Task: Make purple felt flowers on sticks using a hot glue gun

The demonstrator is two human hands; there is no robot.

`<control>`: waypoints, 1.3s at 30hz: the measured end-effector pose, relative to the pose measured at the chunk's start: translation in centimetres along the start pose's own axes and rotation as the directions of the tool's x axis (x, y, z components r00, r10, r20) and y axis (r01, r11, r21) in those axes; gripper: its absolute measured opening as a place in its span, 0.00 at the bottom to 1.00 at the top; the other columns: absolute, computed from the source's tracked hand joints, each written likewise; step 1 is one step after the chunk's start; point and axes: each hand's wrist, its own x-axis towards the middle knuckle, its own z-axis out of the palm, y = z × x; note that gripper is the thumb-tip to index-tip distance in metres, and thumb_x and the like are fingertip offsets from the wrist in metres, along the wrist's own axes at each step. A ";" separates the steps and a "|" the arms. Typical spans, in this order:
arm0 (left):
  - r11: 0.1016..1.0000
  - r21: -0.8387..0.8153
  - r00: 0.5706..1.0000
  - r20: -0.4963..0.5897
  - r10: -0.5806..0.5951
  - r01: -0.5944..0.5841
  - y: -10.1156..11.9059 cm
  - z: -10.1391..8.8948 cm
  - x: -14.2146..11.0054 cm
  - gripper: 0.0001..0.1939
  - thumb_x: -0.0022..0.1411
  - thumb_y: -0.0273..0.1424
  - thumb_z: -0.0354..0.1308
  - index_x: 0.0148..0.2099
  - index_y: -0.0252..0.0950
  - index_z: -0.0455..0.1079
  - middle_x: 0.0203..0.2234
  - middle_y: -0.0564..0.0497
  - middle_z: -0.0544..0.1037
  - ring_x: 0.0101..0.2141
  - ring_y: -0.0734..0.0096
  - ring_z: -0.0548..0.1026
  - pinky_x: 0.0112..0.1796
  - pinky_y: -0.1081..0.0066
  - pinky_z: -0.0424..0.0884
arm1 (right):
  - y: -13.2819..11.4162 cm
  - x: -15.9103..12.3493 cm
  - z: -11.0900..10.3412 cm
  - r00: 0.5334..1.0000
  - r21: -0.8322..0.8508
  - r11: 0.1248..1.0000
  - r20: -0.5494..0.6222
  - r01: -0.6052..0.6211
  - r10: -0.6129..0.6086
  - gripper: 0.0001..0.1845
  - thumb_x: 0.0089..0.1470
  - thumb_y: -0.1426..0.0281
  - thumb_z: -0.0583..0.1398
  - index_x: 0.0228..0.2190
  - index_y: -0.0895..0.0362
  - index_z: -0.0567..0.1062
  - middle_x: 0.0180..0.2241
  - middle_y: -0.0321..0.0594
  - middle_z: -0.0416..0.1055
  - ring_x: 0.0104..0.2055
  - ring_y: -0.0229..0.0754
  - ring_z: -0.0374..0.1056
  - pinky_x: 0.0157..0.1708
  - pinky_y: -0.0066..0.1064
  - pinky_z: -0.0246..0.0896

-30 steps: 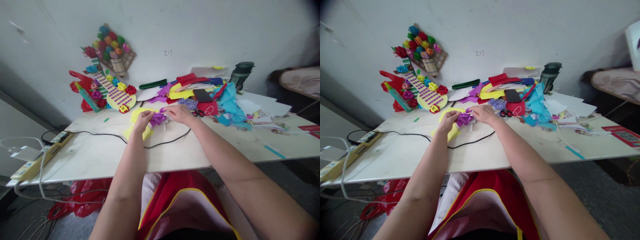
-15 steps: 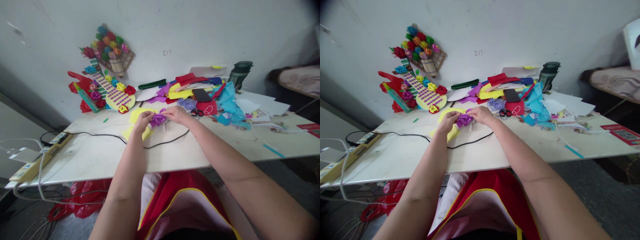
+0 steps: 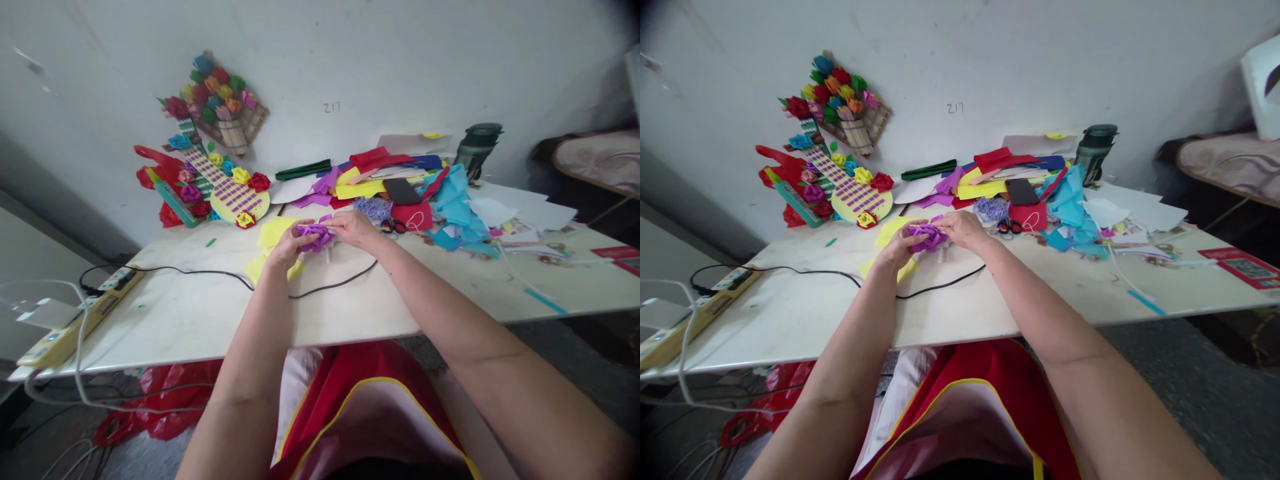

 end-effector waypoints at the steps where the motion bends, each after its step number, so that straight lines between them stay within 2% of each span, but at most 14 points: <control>1: 1.000 -0.006 1.000 -0.006 -0.003 0.003 0.0 0.2 0.0 0.30 0.35 0.26 0.73 0.45 0.34 0.69 0.34 0.49 0.79 0.33 0.69 0.77 0.37 0.69 0.72 | 0.0 0.0 0.0 1.000 -0.005 1.000 -0.002 0.001 -0.001 0.16 0.57 0.72 0.59 0.44 0.51 0.82 0.37 0.40 0.80 0.39 0.40 0.73 0.39 0.29 0.64; 12: 0.999 0.037 0.987 -0.151 0.045 -0.040 -0.5 1.4 0.4 0.26 0.32 0.25 0.67 0.40 0.34 0.68 0.27 0.54 0.76 0.28 0.70 0.74 0.29 0.71 0.70 | 0.2 0.1 0.2 0.999 -0.021 1.000 -0.039 0.006 -0.006 0.16 0.56 0.73 0.58 0.43 0.51 0.82 0.36 0.41 0.80 0.38 0.41 0.73 0.37 0.29 0.63; 19: 0.991 0.120 0.969 -0.230 0.090 -0.064 -1.5 1.4 0.9 0.26 0.34 0.28 0.65 0.41 0.35 0.68 0.29 0.52 0.76 0.28 0.69 0.74 0.25 0.71 0.69 | -0.5 0.0 0.1 0.999 -0.055 0.997 -0.025 -0.049 0.047 0.16 0.57 0.72 0.58 0.43 0.52 0.82 0.37 0.41 0.80 0.38 0.42 0.73 0.38 0.30 0.63; 26: 0.973 0.169 0.937 -0.284 0.203 -0.160 -2.5 1.4 1.4 0.25 0.36 0.28 0.65 0.42 0.35 0.68 0.30 0.52 0.75 0.29 0.69 0.74 0.28 0.70 0.70 | -0.8 -0.1 -0.1 0.997 -0.079 0.994 -0.028 -0.075 0.073 0.17 0.57 0.72 0.57 0.45 0.50 0.81 0.39 0.41 0.80 0.40 0.43 0.73 0.38 0.29 0.64; 29: 0.971 0.172 0.922 -0.322 0.214 -0.165 -2.5 1.3 1.6 0.26 0.35 0.27 0.66 0.42 0.35 0.68 0.30 0.52 0.75 0.29 0.69 0.74 0.29 0.69 0.70 | -0.6 0.0 0.1 0.997 -0.077 0.996 -0.052 -0.055 0.051 0.17 0.57 0.71 0.57 0.45 0.50 0.81 0.39 0.41 0.80 0.40 0.42 0.73 0.38 0.29 0.64; 39: 0.974 0.096 0.922 -0.313 0.227 -0.207 -2.2 0.9 1.7 0.30 0.34 0.28 0.68 0.44 0.37 0.66 0.29 0.53 0.75 0.26 0.71 0.73 0.28 0.70 0.70 | -0.5 -0.1 0.0 0.997 -0.055 0.998 -0.077 -0.025 0.021 0.16 0.59 0.69 0.57 0.45 0.51 0.81 0.38 0.41 0.80 0.39 0.41 0.74 0.39 0.28 0.64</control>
